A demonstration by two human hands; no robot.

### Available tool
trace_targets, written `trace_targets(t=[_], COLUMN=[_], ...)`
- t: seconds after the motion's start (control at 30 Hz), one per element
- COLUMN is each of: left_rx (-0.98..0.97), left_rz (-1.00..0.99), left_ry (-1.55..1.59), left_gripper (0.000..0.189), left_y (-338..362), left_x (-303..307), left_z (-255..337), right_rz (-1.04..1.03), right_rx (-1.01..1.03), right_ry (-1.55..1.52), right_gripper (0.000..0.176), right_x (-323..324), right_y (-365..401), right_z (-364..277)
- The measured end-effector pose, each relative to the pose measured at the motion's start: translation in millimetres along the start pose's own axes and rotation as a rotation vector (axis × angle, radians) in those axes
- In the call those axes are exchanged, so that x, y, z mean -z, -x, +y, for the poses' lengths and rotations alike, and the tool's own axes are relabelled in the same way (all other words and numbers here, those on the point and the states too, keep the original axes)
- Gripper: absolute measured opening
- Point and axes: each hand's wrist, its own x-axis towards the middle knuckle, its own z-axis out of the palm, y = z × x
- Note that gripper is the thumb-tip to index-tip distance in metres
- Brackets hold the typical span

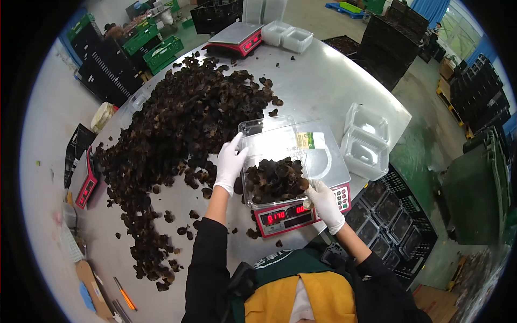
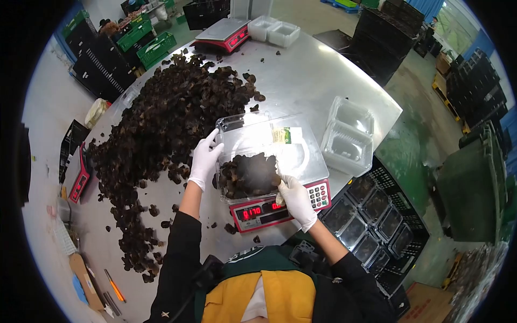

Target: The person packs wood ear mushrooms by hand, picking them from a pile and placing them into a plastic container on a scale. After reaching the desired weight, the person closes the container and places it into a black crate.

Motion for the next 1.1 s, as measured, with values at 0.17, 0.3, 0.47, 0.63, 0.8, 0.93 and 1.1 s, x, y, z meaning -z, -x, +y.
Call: trace_targets(t=[0.17,0.3,0.47,0.63,0.8,0.93,1.1], left_rx=[-0.083,-0.612,0.137,0.310,0.180,0.160,-0.201], left_rz=[0.151,0.151,-0.116,-0.032,0.090,-0.218,-0.016], left_ry=[0.930,0.120,0.578,1.057,0.763,0.891,0.334], left_gripper=[0.045,0.025,0.033,0.032,0.031,0.027,0.018], left_y=[19.9,81.2,144.9,155.1,159.4,175.0,192.8], left_x=[12.6,44.1,19.4,9.5,1.0,-8.9,-10.4], left_z=[12.6,5.1,5.6,20.5,28.8,52.2,29.4], right_rz=[-0.062,-0.173,-0.194,-0.115,0.142,0.182,0.594], right_rx=[-0.051,-0.076,-0.034,-0.064,0.041,0.015,0.057], right_ry=[-0.308,-0.438,-0.286,-0.254,0.162,0.127,0.101], right_gripper=[0.042,0.048,0.033,0.021,0.017,0.016,0.014], right_x=[10.6,16.7,16.5,9.8,0.3,50.3,175.5], right_y=[9.7,5.9,5.9,4.8,11.5,49.0,148.3], right_z=[-17.5,-8.3,-5.6,-7.1,0.4,-16.8,-56.9])
